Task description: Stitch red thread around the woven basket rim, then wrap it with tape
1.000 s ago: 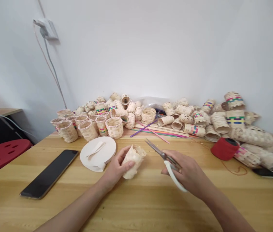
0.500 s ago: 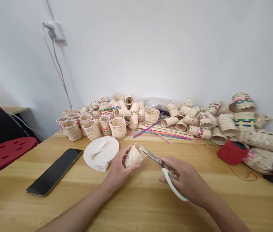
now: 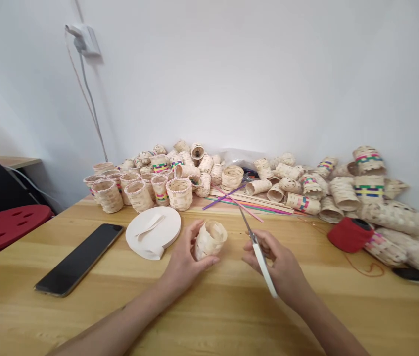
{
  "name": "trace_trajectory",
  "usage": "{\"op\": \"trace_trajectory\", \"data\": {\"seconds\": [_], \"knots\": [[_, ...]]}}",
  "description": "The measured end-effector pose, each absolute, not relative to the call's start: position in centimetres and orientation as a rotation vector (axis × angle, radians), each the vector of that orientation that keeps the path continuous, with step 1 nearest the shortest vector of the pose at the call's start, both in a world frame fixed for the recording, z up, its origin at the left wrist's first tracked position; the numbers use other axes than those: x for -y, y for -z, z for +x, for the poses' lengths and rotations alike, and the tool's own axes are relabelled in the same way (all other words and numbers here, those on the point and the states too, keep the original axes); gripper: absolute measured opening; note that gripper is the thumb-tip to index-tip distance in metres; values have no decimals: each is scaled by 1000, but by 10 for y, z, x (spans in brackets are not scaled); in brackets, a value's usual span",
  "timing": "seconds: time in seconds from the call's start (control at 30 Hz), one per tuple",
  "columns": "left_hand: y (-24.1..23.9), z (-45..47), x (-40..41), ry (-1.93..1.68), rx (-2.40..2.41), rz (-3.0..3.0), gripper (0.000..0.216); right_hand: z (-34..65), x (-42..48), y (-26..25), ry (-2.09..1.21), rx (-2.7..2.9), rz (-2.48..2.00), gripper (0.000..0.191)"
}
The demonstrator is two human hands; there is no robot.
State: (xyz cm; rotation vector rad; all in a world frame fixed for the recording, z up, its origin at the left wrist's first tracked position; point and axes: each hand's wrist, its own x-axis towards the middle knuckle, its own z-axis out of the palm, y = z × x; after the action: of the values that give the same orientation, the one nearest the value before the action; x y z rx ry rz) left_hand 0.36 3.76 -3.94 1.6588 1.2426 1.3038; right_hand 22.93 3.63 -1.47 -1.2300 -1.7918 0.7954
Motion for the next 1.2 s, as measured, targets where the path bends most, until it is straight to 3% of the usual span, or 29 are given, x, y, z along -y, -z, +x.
{"op": "trace_trajectory", "data": {"seconds": [0.23, 0.5, 0.9, 1.2], "knots": [[48, 12, -25, -1209, -1201, 1796, 99, 218, -36, 18, -1261, 1377, -990, 56], [51, 20, -23, -1065, -1168, 2015, 106, 213, -32, 21, -1094, 1593, -1062, 47], [35, 11, -28, -1063, -921, 1595, 52, 219, -37, 25, -1056, 1606, -1059, 43], [30, 11, -28, -1062, -859, 1497, 47, 219, -37, 23, -1075, 1642, -1070, 42]]}}
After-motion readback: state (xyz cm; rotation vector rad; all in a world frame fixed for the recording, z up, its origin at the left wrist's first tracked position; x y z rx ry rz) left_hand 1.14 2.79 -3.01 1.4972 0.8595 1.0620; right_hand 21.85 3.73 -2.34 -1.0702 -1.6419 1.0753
